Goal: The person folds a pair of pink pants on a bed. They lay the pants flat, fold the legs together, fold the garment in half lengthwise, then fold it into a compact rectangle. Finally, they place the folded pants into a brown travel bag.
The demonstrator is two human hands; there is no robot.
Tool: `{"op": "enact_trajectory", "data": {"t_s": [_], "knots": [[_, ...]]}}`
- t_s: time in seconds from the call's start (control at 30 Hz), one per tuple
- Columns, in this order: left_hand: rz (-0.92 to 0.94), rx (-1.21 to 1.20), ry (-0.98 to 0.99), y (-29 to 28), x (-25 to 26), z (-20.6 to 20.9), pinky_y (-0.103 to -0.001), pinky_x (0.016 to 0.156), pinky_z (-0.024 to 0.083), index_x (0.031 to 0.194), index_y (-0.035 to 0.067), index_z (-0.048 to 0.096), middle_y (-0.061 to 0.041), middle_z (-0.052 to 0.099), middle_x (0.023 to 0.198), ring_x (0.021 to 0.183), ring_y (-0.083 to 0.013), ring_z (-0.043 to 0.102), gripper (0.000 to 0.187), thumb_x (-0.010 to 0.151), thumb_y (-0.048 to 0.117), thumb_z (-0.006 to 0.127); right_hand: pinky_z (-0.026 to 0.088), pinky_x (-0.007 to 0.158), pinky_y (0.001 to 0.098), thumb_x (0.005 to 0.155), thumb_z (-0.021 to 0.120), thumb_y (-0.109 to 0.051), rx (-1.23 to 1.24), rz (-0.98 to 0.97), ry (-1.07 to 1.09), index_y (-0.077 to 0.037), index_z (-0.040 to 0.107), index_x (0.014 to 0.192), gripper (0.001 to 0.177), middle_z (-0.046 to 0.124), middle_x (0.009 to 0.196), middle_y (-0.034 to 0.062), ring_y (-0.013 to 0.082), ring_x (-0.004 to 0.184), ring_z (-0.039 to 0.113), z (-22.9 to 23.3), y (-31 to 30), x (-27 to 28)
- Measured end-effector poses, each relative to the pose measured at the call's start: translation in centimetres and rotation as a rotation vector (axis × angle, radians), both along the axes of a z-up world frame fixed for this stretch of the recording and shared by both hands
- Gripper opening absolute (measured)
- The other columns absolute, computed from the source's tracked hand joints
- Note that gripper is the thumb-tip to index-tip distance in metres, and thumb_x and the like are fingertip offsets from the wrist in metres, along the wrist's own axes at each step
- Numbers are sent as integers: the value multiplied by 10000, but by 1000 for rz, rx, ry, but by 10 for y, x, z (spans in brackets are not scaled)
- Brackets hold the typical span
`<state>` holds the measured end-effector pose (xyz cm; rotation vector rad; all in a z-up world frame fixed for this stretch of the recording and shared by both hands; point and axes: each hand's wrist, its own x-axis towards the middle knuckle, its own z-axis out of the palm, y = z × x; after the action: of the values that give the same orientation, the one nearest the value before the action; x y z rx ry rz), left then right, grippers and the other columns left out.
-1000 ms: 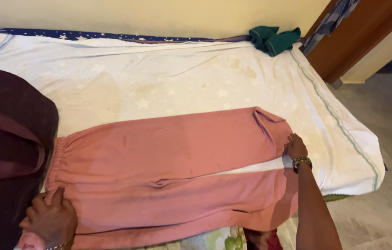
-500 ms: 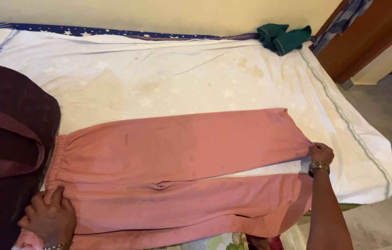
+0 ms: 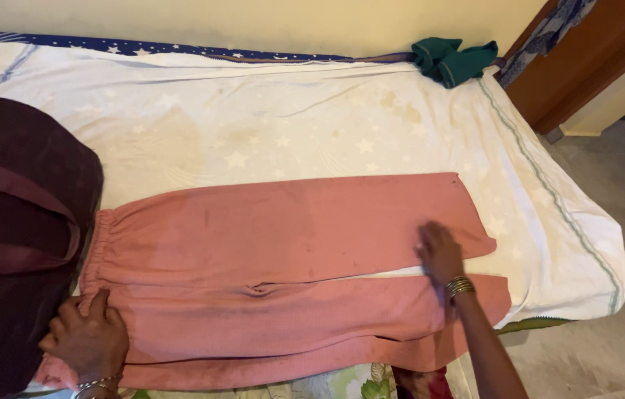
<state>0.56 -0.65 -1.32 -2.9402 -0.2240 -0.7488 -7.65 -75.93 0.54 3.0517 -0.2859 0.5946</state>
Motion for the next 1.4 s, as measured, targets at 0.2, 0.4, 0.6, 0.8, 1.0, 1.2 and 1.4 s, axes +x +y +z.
{"op": "enact_trajectory", "data": {"t_s": [0.2,0.4,0.6,0.8,1.0,1.2,1.4], "knots": [[-4,8,21,-3,2,14,-479,912,428,1265,342,719,-57,579,1203,1077,-275,585,321,947,358,672,334,1128,519,1003,465,-463,-22,-141,46,-256,471,1518,555,384,1644,81,277,1503,344,-12,48,-10],[-47,-117,-28,-11,-2,30,-524,931,428,1282,310,699,-82,591,1297,1119,-319,563,376,910,331,651,411,1043,565,966,497,-497,-134,-326,63,-254,535,1472,563,468,1579,96,289,1450,420,13,69,-17],[-83,-205,-38,-10,4,27,-521,928,414,1317,287,680,-110,569,1366,1155,-331,537,433,885,298,668,440,1035,629,998,534,-459,70,-301,95,-231,594,1397,463,511,1544,95,307,1431,473,36,88,-48],[-71,-201,-69,-11,-4,37,-535,893,414,1364,263,662,-133,543,1430,1192,-359,521,507,860,266,709,415,1005,633,915,634,-325,-39,-509,-157,-130,612,1431,552,485,1518,193,398,1387,459,33,95,-122],[-187,-139,-229,-20,-29,65,-561,947,429,1380,248,662,-154,510,1536,1410,-383,470,478,904,217,706,495,824,555,989,629,-263,645,-1156,-258,18,678,1254,389,629,1247,294,448,1076,620,-7,79,-199],[-306,-405,-332,-49,-88,65,-600,1052,424,1337,206,669,-185,500,1523,1338,-417,496,457,892,106,700,454,570,357,1000,505,-297,1464,-937,211,-75,673,1258,380,752,957,160,253,722,691,-34,113,-255],[-201,-1444,-209,-127,-176,-19,-370,962,556,1417,-8,438,-196,552,1328,1137,-242,605,487,951,-39,572,501,665,418,1048,431,-376,1712,-991,165,-76,587,1291,417,674,943,147,281,774,671,5,142,-238]]}}
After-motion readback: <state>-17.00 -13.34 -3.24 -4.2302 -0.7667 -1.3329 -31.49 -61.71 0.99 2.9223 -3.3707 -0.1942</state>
